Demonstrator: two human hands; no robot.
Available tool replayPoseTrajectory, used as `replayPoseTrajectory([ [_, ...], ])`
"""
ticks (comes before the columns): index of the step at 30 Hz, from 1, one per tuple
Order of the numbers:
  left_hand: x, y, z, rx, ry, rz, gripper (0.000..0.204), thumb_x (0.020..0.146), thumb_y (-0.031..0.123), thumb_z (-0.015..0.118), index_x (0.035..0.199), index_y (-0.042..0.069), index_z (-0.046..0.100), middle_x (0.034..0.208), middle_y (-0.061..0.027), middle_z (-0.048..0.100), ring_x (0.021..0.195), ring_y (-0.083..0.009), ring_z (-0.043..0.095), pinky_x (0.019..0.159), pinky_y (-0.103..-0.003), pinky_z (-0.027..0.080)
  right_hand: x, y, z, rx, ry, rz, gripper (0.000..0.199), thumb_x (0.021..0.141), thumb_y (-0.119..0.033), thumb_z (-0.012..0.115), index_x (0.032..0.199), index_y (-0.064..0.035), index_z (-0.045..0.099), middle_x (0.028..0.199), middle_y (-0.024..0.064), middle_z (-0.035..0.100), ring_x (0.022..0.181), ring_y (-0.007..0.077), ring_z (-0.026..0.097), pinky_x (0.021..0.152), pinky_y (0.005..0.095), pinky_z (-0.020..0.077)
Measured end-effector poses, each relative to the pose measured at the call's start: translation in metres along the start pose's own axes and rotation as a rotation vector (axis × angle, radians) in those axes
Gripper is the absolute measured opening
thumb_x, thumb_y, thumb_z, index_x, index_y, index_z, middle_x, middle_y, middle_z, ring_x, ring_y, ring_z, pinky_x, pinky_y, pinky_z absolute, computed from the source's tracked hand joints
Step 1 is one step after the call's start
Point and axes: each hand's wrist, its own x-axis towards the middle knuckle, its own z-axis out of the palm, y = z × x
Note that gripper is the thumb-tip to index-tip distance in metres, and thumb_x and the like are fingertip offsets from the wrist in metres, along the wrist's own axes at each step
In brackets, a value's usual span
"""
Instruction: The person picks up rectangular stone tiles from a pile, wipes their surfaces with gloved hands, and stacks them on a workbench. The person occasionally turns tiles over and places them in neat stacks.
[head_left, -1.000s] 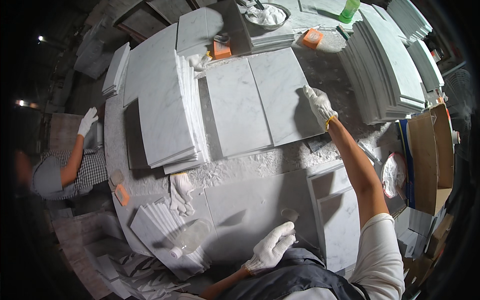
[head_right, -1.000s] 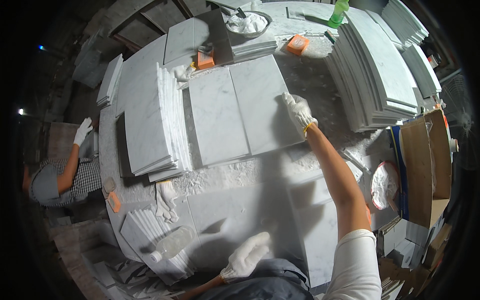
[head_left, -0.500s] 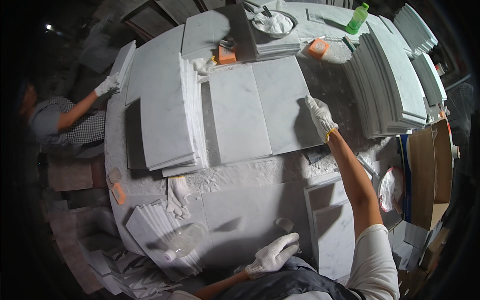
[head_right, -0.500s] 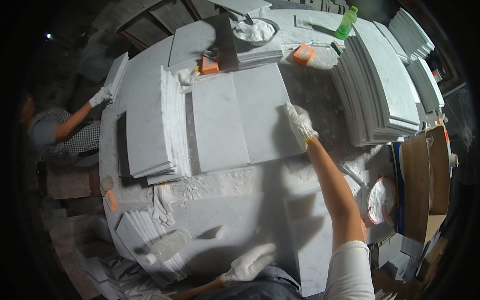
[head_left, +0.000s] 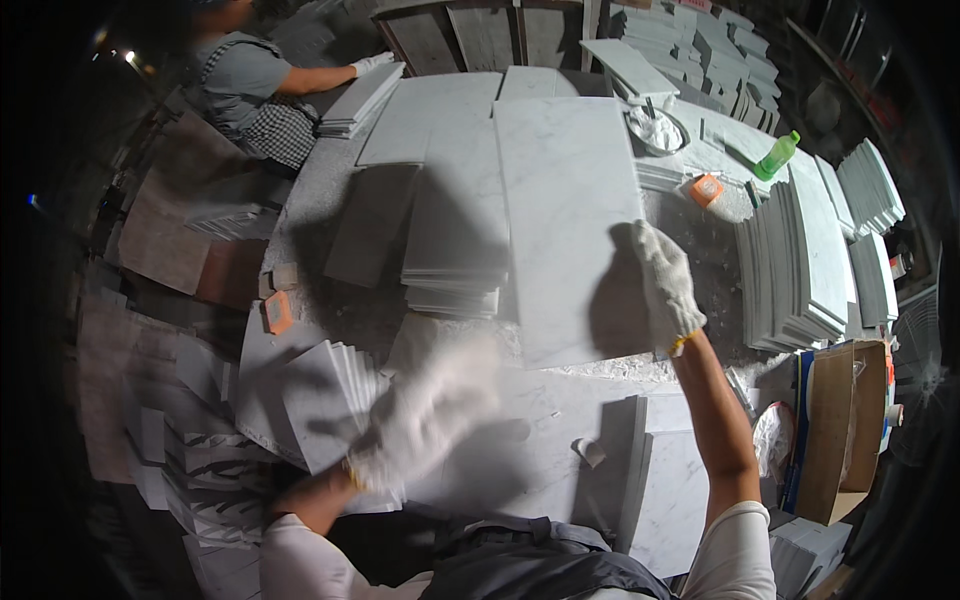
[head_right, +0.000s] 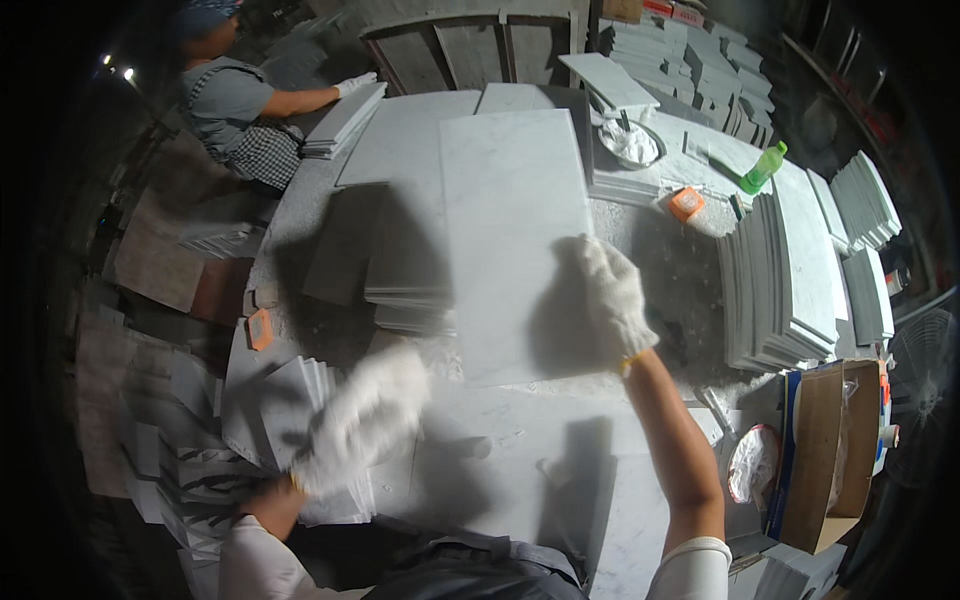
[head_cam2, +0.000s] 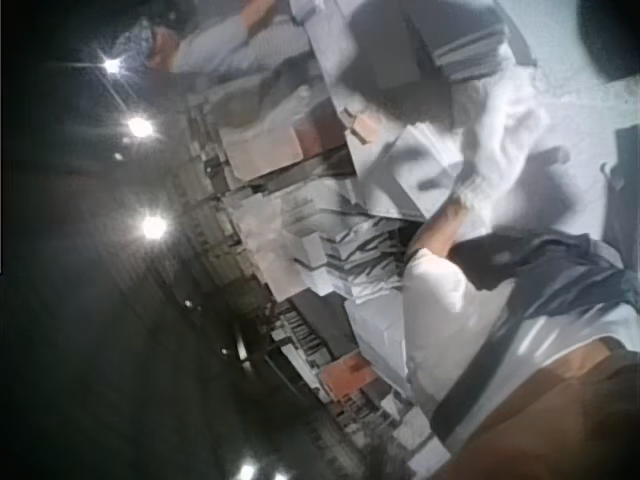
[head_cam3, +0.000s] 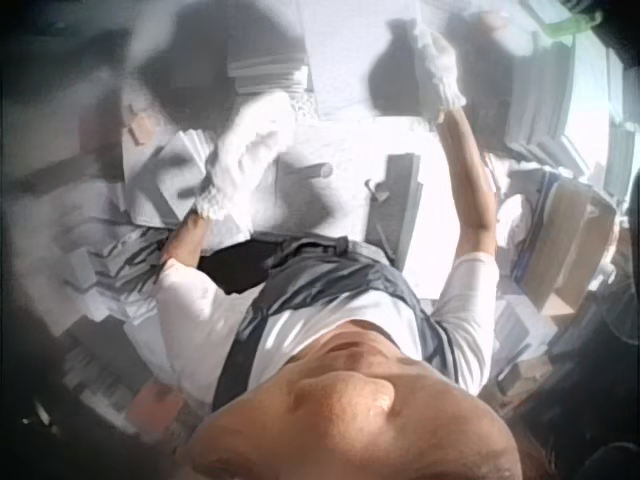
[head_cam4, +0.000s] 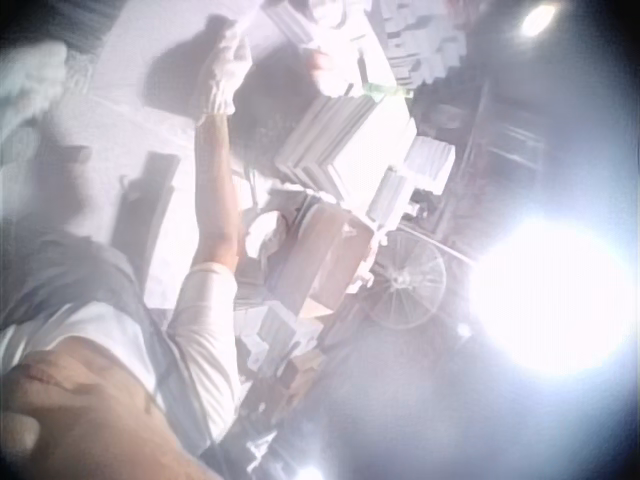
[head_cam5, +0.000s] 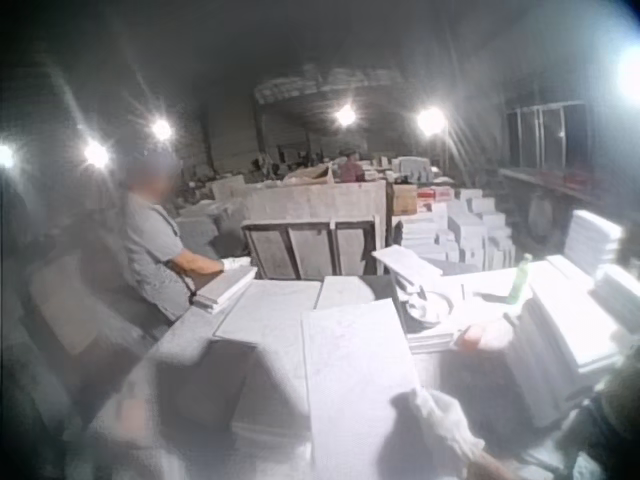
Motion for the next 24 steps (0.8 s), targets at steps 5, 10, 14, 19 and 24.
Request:
replayPoseTrajectory([
  [5, 0.054, -0.02, -0.056, -0.065, 0.273, -0.406, 0.077, 0.101, 0.039, 0.067, 0.157, -0.001, 0.033, 0.149, -0.0266, 0.05, 0.129, -0.0245, 0.058, 0.105, -0.035, 0.048, -0.002, -0.015, 0.103, -0.044, 0.182, 0.215, 0.04, 0.107, -0.036, 0.051, 0.118, -0.0062, 0.075, 0.106, 0.0075, 0.074, 0.098, 0.0184, 0.066, 0.089, 0.0326, 0.0529],
  [10, 0.098, -0.074, -0.071, -0.028, 0.414, -0.357, 0.093, 0.091, 0.059, 0.068, 0.157, 0.001, 0.038, 0.151, -0.0244, 0.05, 0.14, -0.0329, 0.048, 0.116, -0.048, 0.037, 0.019, -0.007, 0.153, -0.047, 0.033, 0.195, 0.043, 0.108, -0.039, 0.045, 0.126, -0.0107, 0.072, 0.122, 0.0053, 0.072, 0.111, 0.0181, 0.065, 0.097, 0.0322, 0.05],
  [14, 0.123, -0.099, -0.09, -0.063, 0.486, -0.371, 0.079, 0.091, 0.052, 0.072, 0.149, 0.003, 0.048, 0.13, -0.019, 0.065, 0.101, -0.029, 0.07, 0.079, -0.04, 0.059, 0.051, 0.006, 0.181, -0.009, 0.062, 0.211, 0.05, 0.105, -0.052, 0.051, 0.121, -0.0086, 0.071, 0.107, 0.0049, 0.07, 0.096, 0.017, 0.06, 0.083, 0.034, 0.0485],
  [19, 0.151, -0.111, -0.109, -0.222, 0.526, -0.472, 0.071, 0.091, 0.047, 0.073, 0.146, 0.007, 0.051, 0.112, -0.0129, 0.07, 0.054, -0.0198, 0.065, 0.045, -0.033, 0.055, 0.085, -0.003, 0.181, -0.432, -0.04, 0.134, 0.053, 0.102, -0.052, 0.055, 0.119, -0.0032, 0.067, 0.109, 0.0075, 0.072, 0.089, 0.0224, 0.065, 0.077, 0.0368, 0.0513],
  [24, 0.154, -0.133, -0.115, -0.112, 0.48, -0.448, 0.075, 0.092, 0.048, 0.07, 0.15, 0.005, 0.048, 0.12, -0.0152, 0.069, 0.071, -0.0236, 0.07, 0.047, -0.034, 0.055, 0.072, -0.015, 0.128, -0.976, -0.046, -0.375, 0.023, 0.097, -0.026, 0.057, 0.104, -0.0073, 0.07, 0.095, 0.0184, 0.073, 0.087, 0.0379, 0.072, 0.082, 0.0471, 0.0589],
])
